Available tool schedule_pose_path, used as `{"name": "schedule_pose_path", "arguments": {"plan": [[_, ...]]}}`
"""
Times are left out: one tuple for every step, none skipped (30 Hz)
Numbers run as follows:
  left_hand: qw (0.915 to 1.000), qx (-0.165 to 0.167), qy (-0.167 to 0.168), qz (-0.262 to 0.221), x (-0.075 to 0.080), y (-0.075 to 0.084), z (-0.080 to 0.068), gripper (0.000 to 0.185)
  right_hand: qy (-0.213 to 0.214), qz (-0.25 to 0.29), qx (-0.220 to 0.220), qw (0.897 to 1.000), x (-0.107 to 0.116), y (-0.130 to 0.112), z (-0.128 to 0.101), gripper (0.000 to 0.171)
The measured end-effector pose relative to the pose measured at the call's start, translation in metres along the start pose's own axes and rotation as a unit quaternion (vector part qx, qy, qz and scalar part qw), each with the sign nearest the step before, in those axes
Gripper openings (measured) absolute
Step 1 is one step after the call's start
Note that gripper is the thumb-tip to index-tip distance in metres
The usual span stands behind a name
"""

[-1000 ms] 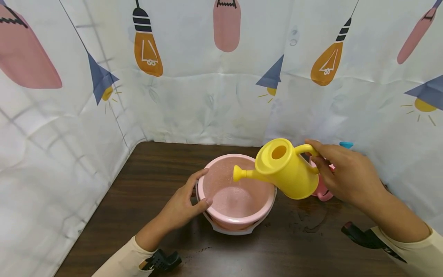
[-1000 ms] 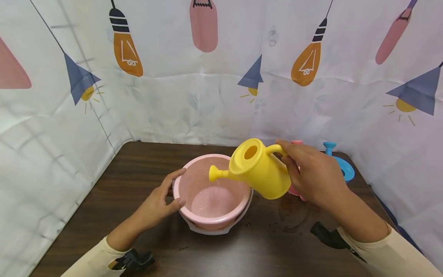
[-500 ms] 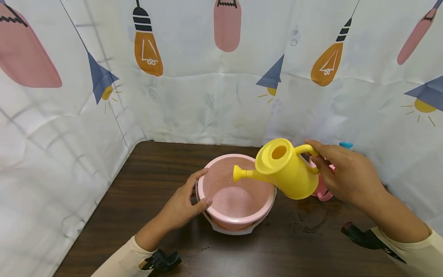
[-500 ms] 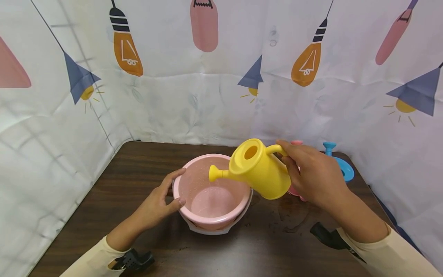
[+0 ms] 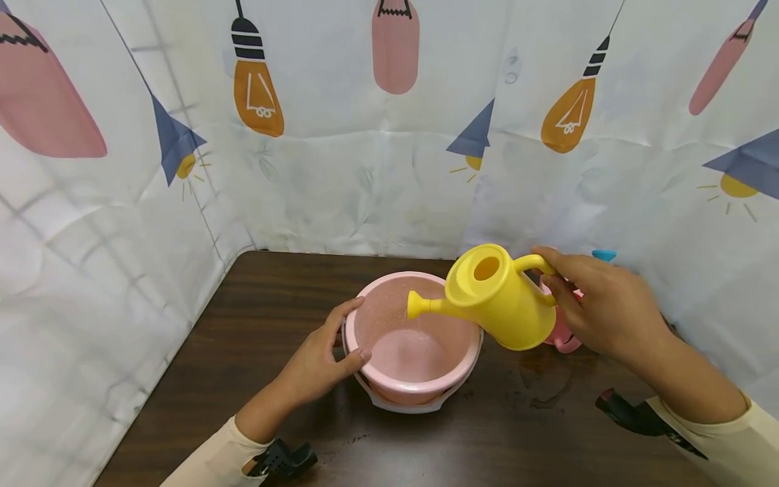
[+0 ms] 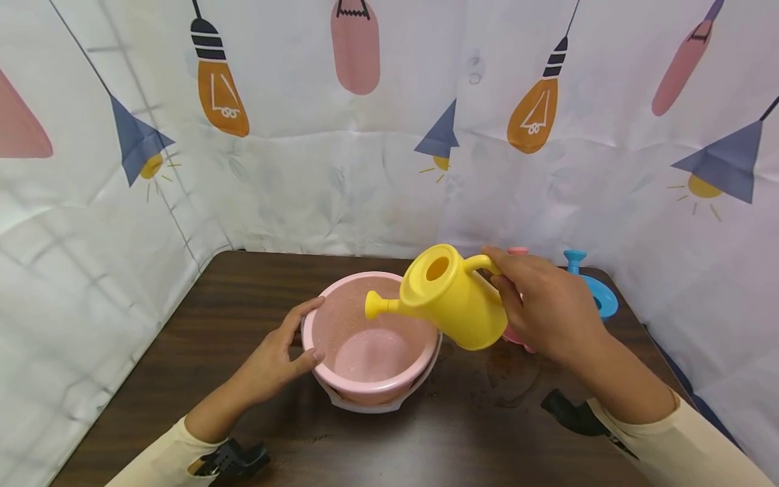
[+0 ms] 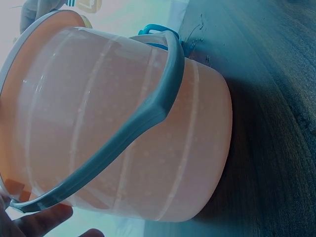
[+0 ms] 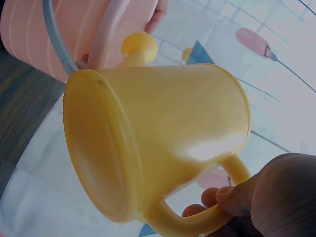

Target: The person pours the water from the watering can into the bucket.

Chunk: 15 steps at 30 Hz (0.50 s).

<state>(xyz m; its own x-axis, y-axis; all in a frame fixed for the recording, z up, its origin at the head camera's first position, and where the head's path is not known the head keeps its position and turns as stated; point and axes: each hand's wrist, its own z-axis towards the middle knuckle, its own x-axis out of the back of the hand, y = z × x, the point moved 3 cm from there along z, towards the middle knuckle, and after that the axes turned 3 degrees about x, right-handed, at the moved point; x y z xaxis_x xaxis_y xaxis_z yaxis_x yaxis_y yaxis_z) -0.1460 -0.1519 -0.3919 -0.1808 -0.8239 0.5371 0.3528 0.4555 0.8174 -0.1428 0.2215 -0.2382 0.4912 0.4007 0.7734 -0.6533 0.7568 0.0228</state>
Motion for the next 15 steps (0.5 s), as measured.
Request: {"name": "schedule_pose_path", "arguments": {"plan": [[1.0000,0.000,0.000,-0.001,0.0001,-0.0002,-0.0002,0.076,-0.001,0.000,0.000,1.000,-0.0003,0.0002,-0.0001,0.056],[1.0000,0.000,0.000,0.000,0.0001,-0.0003,-0.0004,0.076,-0.002,-0.001,-0.001,1.000,-0.0005,0.0004,-0.0003,0.056],[1.0000,0.000,0.000,0.001,0.0002,-0.0003,-0.0005,0.076,-0.003,-0.001,-0.002,1.000,-0.0007,0.0006,-0.0005,0.056],[1.0000,-0.001,0.001,0.002,0.0003,-0.0003,-0.0005,0.076,-0.004,-0.001,-0.004,1.000,-0.0007,0.0006,-0.0006,0.057],[1.0000,-0.001,0.001,0.003,0.0005,-0.0001,-0.0006,0.076,-0.004,-0.001,-0.003,1.000,-0.0008,0.0006,-0.0006,0.056],[1.0000,-0.002,0.001,0.003,0.0007,0.0000,-0.0008,0.076,-0.004,-0.001,-0.002,1.000,-0.0006,0.0006,-0.0005,0.057],[1.0000,-0.001,0.002,0.004,0.0009,0.0001,-0.0010,0.076,-0.003,0.000,-0.001,1.000,-0.0007,0.0007,-0.0009,0.057],[1.0000,0.000,0.002,0.005,0.0010,0.0003,-0.0012,0.076,-0.001,0.001,0.000,1.000,-0.0007,0.0005,-0.0012,0.056],[1.0000,0.000,0.002,0.006,0.0012,0.0004,-0.0013,0.076,0.002,0.003,0.002,1.000,-0.0008,0.0004,-0.0015,0.053],[1.0000,0.000,0.002,0.007,0.0013,0.0004,-0.0013,0.076,0.004,0.005,0.004,1.000,-0.0007,0.0002,-0.0018,0.052],[1.0000,0.000,0.002,0.009,0.0013,0.0004,-0.0013,0.076,0.006,0.006,0.005,1.000,-0.0006,0.0000,-0.0022,0.050],[1.0000,0.000,0.001,0.010,0.0013,0.0005,-0.0015,0.076,0.008,0.006,0.007,1.000,-0.0004,0.0000,-0.0025,0.048],[0.9999,0.001,0.000,0.011,0.0014,0.0005,-0.0017,0.076,0.010,0.007,0.008,1.000,-0.0005,-0.0001,-0.0027,0.047],[1.0000,0.001,0.000,0.009,0.0014,0.0005,-0.0019,0.076,0.011,0.007,0.010,1.000,-0.0005,-0.0001,-0.0028,0.044],[1.0000,0.002,-0.001,0.009,0.0014,0.0004,-0.0022,0.076,0.011,0.007,0.011,1.000,-0.0006,-0.0002,-0.0029,0.038]]}}
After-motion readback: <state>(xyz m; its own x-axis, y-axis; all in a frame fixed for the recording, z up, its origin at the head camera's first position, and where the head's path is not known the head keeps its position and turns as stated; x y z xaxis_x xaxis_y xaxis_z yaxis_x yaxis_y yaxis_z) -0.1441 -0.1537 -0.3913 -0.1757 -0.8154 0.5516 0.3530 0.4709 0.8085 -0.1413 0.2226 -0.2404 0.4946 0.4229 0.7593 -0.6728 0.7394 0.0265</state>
